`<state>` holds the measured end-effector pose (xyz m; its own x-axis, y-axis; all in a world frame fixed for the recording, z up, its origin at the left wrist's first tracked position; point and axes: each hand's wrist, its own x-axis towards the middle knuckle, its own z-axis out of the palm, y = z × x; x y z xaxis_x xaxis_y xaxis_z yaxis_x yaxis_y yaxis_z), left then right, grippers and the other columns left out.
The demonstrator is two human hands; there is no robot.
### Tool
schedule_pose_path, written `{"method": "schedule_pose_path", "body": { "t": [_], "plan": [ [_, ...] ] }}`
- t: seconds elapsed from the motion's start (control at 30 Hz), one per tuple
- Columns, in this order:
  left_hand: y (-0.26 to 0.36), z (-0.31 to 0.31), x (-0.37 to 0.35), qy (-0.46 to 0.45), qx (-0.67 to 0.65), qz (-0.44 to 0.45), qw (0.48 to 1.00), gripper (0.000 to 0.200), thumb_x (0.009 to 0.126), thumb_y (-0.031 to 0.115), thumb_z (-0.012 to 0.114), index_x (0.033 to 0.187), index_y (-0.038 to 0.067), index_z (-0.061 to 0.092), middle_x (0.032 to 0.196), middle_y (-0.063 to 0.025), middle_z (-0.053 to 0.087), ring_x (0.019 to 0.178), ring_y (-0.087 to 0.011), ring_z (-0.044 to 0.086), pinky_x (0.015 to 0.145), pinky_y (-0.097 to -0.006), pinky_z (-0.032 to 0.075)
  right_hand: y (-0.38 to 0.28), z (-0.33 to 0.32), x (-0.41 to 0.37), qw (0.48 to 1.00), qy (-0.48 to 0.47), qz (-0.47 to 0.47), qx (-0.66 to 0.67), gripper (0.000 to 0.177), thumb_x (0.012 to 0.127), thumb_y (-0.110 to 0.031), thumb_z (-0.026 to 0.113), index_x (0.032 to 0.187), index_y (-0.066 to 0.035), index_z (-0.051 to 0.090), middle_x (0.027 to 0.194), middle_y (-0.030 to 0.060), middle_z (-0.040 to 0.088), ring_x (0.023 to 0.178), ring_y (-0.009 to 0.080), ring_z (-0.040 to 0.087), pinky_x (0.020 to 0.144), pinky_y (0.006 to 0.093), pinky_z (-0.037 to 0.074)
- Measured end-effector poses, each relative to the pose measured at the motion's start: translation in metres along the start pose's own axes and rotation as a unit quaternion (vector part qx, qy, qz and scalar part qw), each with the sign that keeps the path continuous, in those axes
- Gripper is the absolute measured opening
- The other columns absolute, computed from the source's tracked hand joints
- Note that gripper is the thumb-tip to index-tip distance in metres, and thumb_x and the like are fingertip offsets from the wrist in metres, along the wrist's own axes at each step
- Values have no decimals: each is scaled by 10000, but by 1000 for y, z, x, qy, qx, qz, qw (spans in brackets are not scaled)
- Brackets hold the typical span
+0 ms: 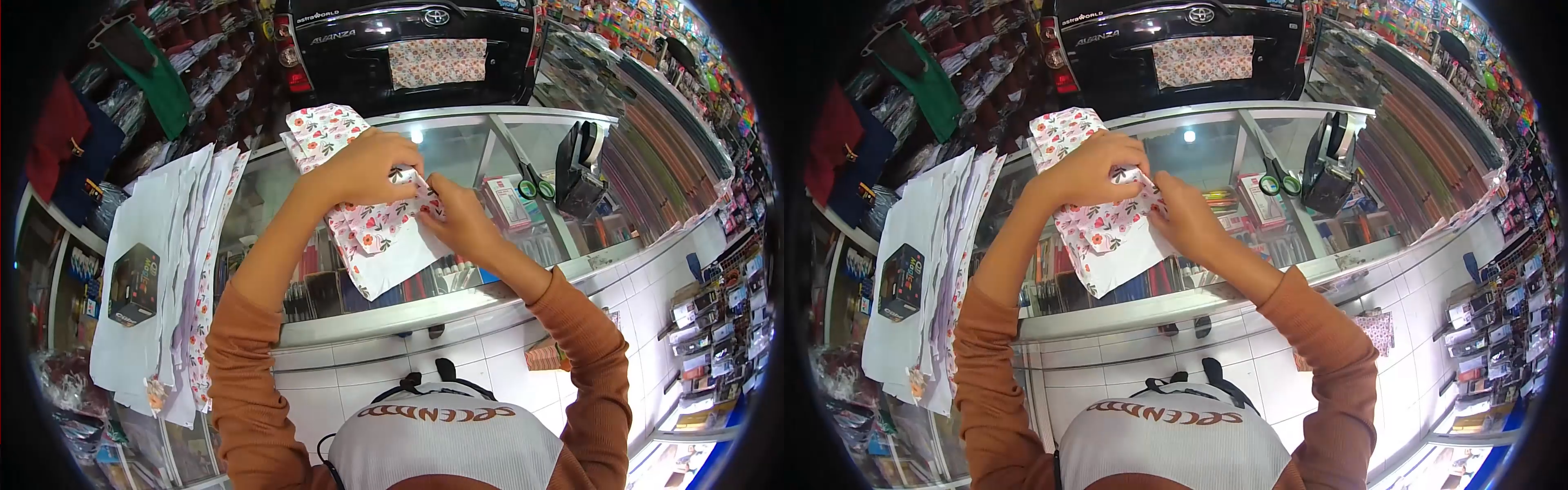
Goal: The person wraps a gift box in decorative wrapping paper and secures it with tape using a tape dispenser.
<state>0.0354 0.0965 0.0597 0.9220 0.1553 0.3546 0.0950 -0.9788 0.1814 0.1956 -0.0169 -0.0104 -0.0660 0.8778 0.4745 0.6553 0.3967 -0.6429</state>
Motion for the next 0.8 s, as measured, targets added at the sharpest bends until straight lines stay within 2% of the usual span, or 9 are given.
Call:
{"method": "schedule_pose_path", "body": {
  "t": [0.07, 0.17, 0.27, 0.37, 0.43, 0.5, 0.6, 0.7, 0.8],
  "plan": [
    [-3, 2, -1, 6, -11, -9, 1000, 160, 739, 185, 656, 822, 48, 649, 796, -82, 620, 791, -253, 584, 773, -362, 452, -6, -9, 1, 994, -40, 82, 64, 209, 805, -87, 661, 927, 28, 536, 736, 210, 597, 690, 397, 599, 634, 423, 473],
    [-5, 3, -4, -7, -33, -34, 999, 171, 758, 207, 668, 834, 53, 661, 784, -78, 625, 788, -241, 583, 799, -357, 444, 0, -14, 7, 991, -53, 102, 75, 186, 813, -100, 687, 874, -1, 541, 606, 114, 552, 540, 258, 502, 545, 321, 400],
    [-3, 1, -1, -26, -75, -63, 995, 198, 770, 251, 665, 840, 66, 673, 752, -79, 616, 775, -235, 577, 815, -356, 424, -1, -14, 13, 998, -53, 15, 1, 217, 827, -94, 674, 956, -2, 527, 670, 111, 571, 603, 281, 551, 581, 341, 429],
    [0, 2, -1, -8, -75, -70, 995, 225, 764, 303, 645, 816, 87, 682, 682, -85, 583, 749, -232, 562, 828, -365, 389, 1, -5, -1, 995, 38, -84, -40, 362, 792, -80, 688, 1067, -3, 466, 897, 183, 563, 777, 395, 576, 694, 422, 483],
    [-4, 9, -4, 44, -47, -28, 998, 218, 767, 300, 644, 799, 88, 678, 654, -82, 568, 738, -231, 553, 852, -369, 377, -20, -16, -11, 994, 13, -88, -66, 433, 772, -47, 691, 1107, -4, 420, 997, 190, 508, 823, 407, 564, 725, 436, 479],
    [-5, 6, -3, 20, -56, -44, 997, 212, 772, 300, 641, 806, 93, 675, 665, -77, 562, 745, -230, 547, 868, -366, 368, -30, -23, -19, 995, -15, -70, -66, 466, 745, 9, 686, 1116, -6, 405, 1071, 186, 447, 837, 397, 570, 732, 436, 486],
    [-2, 6, -2, -11, -64, -64, 996, 209, 784, 306, 636, 813, 102, 673, 675, -67, 555, 759, -225, 539, 893, -363, 354, -29, -26, -23, 996, -71, -32, -46, 395, 756, 31, 660, 1093, -18, 459, 1087, 183, 460, 879, 376, 586, 749, 419, 501],
    [-4, 7, -3, -4, -52, -56, 997, 216, 798, 317, 629, 813, 106, 673, 681, -60, 558, 774, -221, 539, 918, -358, 342, -17, -22, -28, 994, -49, -74, -65, 342, 770, 47, 635, 1090, -35, 545, 1121, 178, 468, 927, 356, 599, 766, 398, 512],
    [-1, 6, -4, -5, -57, -59, 997, 222, 806, 325, 627, 809, 108, 672, 674, -56, 559, 781, -217, 541, 943, -352, 328, -12, -30, -24, 995, -72, -62, -23, 325, 788, 53, 604, 1102, -29, 596, 1129, 188, 478, 958, 358, 605, 790, 400, 512]
  ]
}}
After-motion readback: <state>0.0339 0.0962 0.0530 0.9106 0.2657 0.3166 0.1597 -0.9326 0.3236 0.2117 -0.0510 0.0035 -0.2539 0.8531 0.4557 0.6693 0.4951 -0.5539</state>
